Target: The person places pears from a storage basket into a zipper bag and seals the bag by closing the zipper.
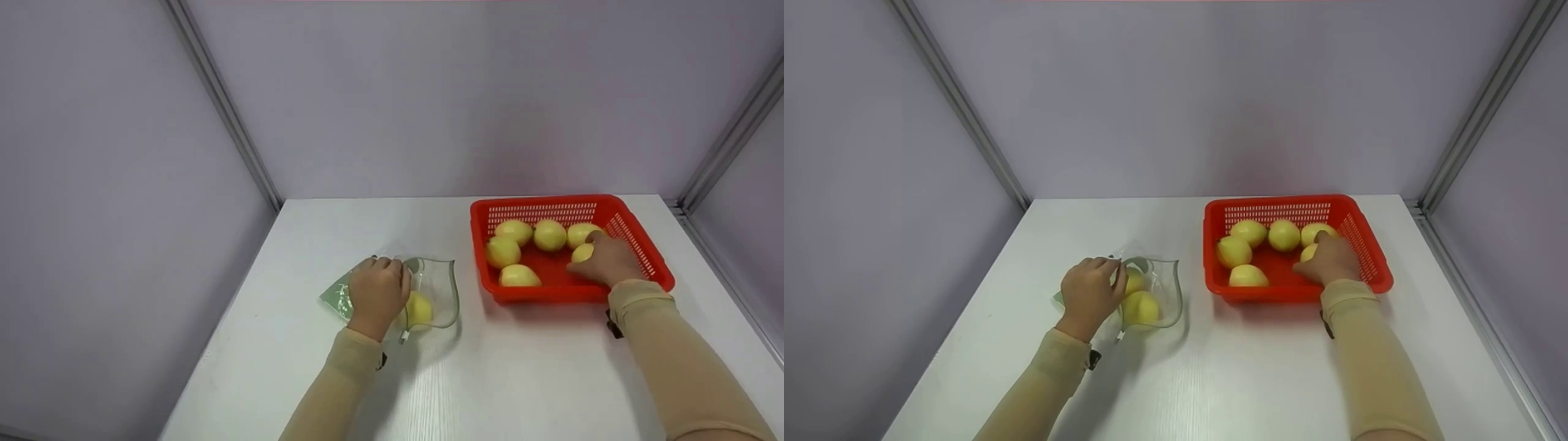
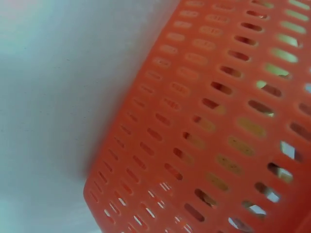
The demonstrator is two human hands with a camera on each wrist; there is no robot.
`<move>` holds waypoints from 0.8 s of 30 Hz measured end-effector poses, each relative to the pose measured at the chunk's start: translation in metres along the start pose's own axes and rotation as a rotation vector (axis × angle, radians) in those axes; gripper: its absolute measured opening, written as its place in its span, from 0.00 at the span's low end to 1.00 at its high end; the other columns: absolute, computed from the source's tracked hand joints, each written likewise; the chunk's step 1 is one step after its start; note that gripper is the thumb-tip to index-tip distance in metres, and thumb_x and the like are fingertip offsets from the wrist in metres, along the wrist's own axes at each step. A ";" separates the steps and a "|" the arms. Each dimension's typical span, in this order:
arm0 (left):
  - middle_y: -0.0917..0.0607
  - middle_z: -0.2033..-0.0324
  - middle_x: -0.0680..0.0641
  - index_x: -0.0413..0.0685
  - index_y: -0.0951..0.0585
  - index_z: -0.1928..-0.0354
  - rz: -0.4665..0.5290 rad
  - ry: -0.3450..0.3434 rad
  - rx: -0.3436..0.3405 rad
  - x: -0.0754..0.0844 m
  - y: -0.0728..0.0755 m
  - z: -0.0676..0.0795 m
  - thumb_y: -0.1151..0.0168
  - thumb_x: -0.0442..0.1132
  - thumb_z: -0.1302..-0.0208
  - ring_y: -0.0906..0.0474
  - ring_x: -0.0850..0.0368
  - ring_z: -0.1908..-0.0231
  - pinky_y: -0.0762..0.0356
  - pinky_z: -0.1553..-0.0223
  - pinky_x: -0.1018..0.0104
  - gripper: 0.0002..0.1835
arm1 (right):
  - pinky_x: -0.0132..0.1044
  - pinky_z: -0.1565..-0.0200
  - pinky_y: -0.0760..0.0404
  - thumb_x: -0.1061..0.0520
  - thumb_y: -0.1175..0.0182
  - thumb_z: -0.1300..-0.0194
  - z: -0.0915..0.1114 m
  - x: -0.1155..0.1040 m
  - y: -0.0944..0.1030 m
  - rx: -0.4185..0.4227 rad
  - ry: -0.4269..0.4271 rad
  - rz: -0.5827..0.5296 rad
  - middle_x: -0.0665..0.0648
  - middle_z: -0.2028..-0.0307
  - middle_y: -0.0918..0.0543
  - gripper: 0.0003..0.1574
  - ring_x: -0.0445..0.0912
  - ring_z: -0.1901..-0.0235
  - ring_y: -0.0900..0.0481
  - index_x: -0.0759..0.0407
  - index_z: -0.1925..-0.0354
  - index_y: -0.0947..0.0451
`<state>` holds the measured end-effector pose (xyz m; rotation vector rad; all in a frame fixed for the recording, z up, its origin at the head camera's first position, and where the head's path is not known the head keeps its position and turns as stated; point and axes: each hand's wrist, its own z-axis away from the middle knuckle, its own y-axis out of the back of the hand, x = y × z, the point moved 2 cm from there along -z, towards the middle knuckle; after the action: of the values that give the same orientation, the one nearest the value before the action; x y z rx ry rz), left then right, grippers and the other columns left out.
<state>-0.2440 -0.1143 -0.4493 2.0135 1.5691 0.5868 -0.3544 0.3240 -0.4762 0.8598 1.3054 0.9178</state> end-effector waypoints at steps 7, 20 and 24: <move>0.14 0.77 0.49 0.45 0.15 0.77 0.001 -0.013 0.008 0.000 0.001 0.001 0.38 0.43 0.41 0.17 0.51 0.73 0.17 0.64 0.57 0.11 | 0.61 0.50 0.29 0.35 0.28 0.54 0.011 -0.018 0.007 0.125 0.069 -0.037 0.68 0.49 0.30 0.54 0.62 0.50 0.35 0.59 0.38 0.36; 0.12 0.73 0.48 0.44 0.15 0.74 0.042 -0.004 -0.010 0.000 0.000 0.000 0.37 0.41 0.42 0.16 0.51 0.69 0.17 0.62 0.57 0.09 | 0.59 0.54 0.23 0.48 0.24 0.60 0.065 -0.104 0.000 0.292 0.320 -0.143 0.59 0.48 0.31 0.48 0.56 0.51 0.30 0.47 0.39 0.32; 0.12 0.71 0.47 0.43 0.14 0.72 0.047 -0.004 -0.021 0.001 -0.001 -0.001 0.35 0.40 0.44 0.16 0.50 0.67 0.17 0.62 0.57 0.07 | 0.54 0.55 0.20 0.48 0.23 0.62 0.088 -0.132 -0.016 0.318 0.462 -0.191 0.55 0.49 0.29 0.45 0.51 0.53 0.27 0.45 0.43 0.29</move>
<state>-0.2445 -0.1128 -0.4491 2.0399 1.5103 0.6147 -0.2712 0.1962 -0.4309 0.7692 1.9378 0.7934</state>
